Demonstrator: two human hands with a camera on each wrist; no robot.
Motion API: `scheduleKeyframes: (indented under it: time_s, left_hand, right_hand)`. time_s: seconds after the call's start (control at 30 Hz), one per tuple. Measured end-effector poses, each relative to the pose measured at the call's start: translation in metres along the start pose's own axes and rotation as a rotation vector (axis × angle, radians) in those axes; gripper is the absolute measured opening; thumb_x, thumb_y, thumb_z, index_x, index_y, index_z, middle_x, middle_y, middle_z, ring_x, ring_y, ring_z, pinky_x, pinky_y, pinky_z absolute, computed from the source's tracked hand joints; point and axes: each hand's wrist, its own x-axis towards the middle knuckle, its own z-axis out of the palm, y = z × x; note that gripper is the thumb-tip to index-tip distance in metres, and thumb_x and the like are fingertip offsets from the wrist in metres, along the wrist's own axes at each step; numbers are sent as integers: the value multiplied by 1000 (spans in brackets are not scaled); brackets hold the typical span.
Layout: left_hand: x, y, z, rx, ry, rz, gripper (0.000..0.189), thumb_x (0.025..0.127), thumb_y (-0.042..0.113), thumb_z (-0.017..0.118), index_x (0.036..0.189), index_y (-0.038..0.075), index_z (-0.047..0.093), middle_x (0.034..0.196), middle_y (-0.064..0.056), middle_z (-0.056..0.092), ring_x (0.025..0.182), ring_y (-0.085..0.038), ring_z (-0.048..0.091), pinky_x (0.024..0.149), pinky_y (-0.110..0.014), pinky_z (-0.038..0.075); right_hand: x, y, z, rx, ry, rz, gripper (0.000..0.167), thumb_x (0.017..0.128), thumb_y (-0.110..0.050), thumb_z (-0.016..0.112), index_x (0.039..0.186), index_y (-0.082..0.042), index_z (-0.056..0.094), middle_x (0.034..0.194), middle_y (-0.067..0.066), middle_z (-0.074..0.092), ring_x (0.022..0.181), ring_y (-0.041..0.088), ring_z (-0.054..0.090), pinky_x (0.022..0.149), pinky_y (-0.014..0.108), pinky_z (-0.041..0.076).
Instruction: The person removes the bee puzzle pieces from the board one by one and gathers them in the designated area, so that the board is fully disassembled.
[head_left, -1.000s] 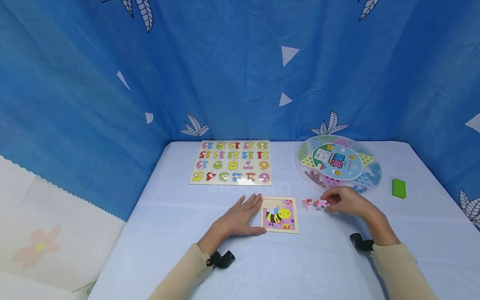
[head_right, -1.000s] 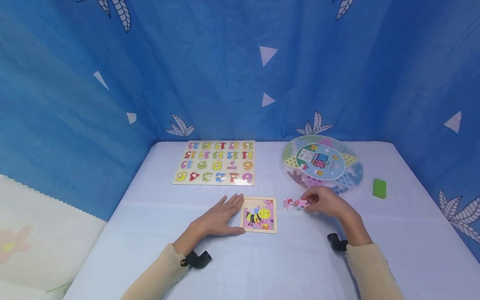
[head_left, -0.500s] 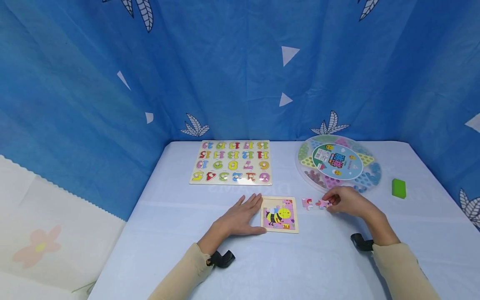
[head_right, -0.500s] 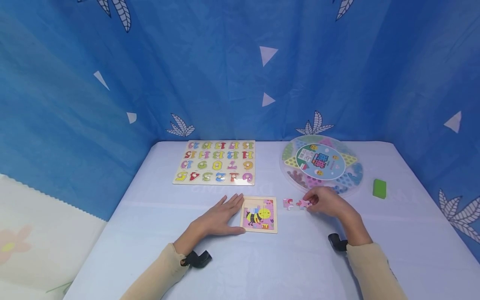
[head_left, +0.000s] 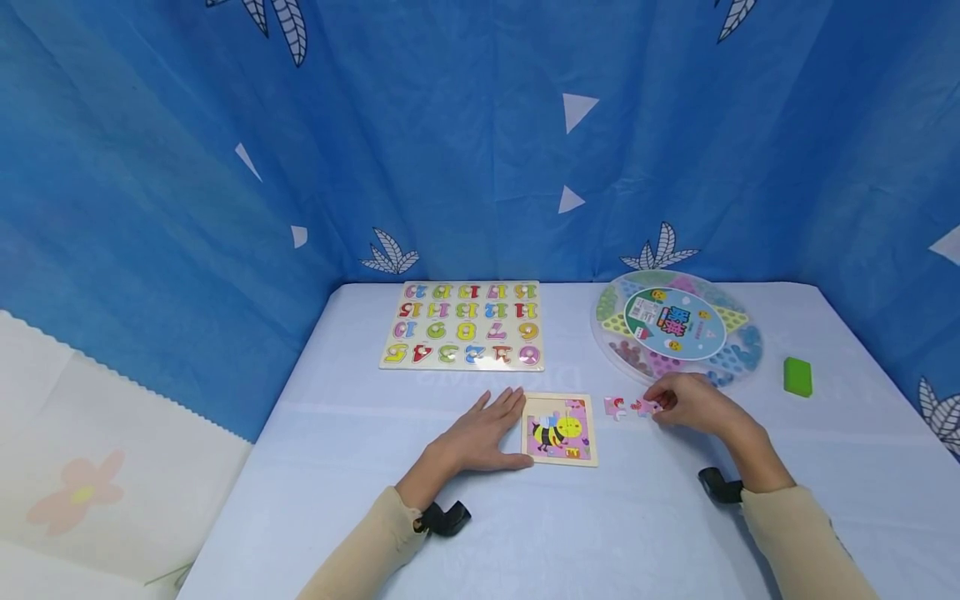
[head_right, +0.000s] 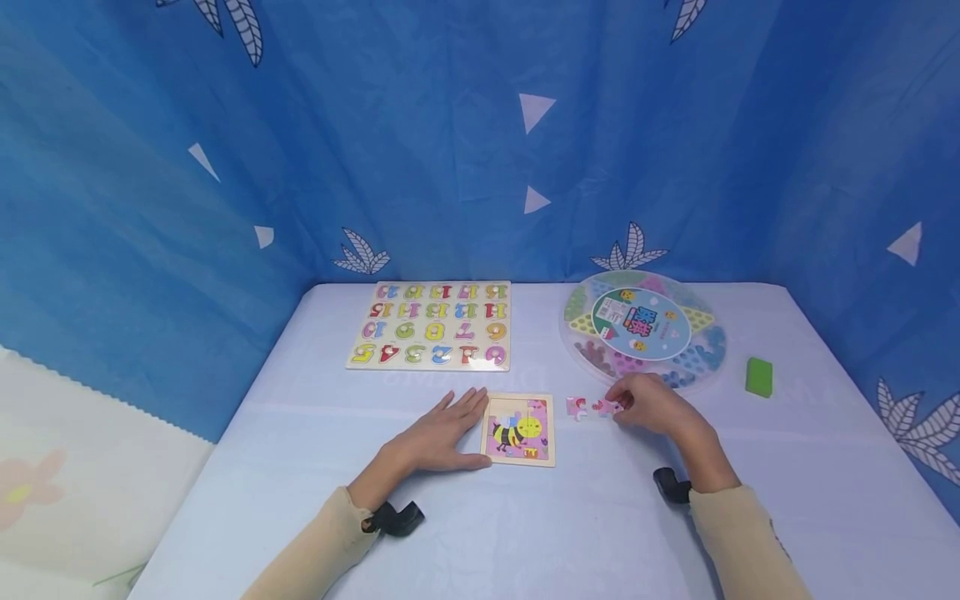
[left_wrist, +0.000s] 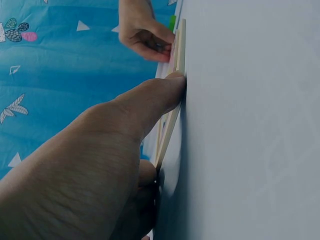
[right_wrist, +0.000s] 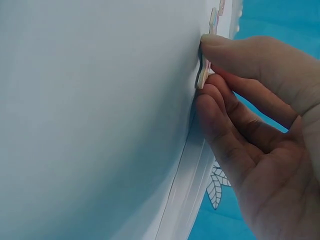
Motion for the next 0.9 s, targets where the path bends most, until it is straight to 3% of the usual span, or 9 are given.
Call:
scheduleKeyframes:
  time_s: [0.37, 0.9]
  left_hand:
    - [0, 0, 0, 0, -5, 1, 99, 86, 70, 51, 157, 12, 15, 166, 3, 7, 153, -14, 5, 126, -41, 5]
    - [0, 1, 0, 1, -2, 2, 99, 86, 70, 50, 157, 11, 15, 165, 2, 8, 154, -15, 6, 126, -42, 6]
  right_hand:
    - [-1, -1, -2, 23, 3, 21, 32, 77, -9, 81, 107, -1, 71, 89, 4, 66, 80, 16, 55, 69, 23, 54]
    - [7, -4, 4, 160, 21, -78, 32, 78, -15, 81, 106, -3, 71, 91, 4, 67, 80, 17, 56, 67, 17, 52]
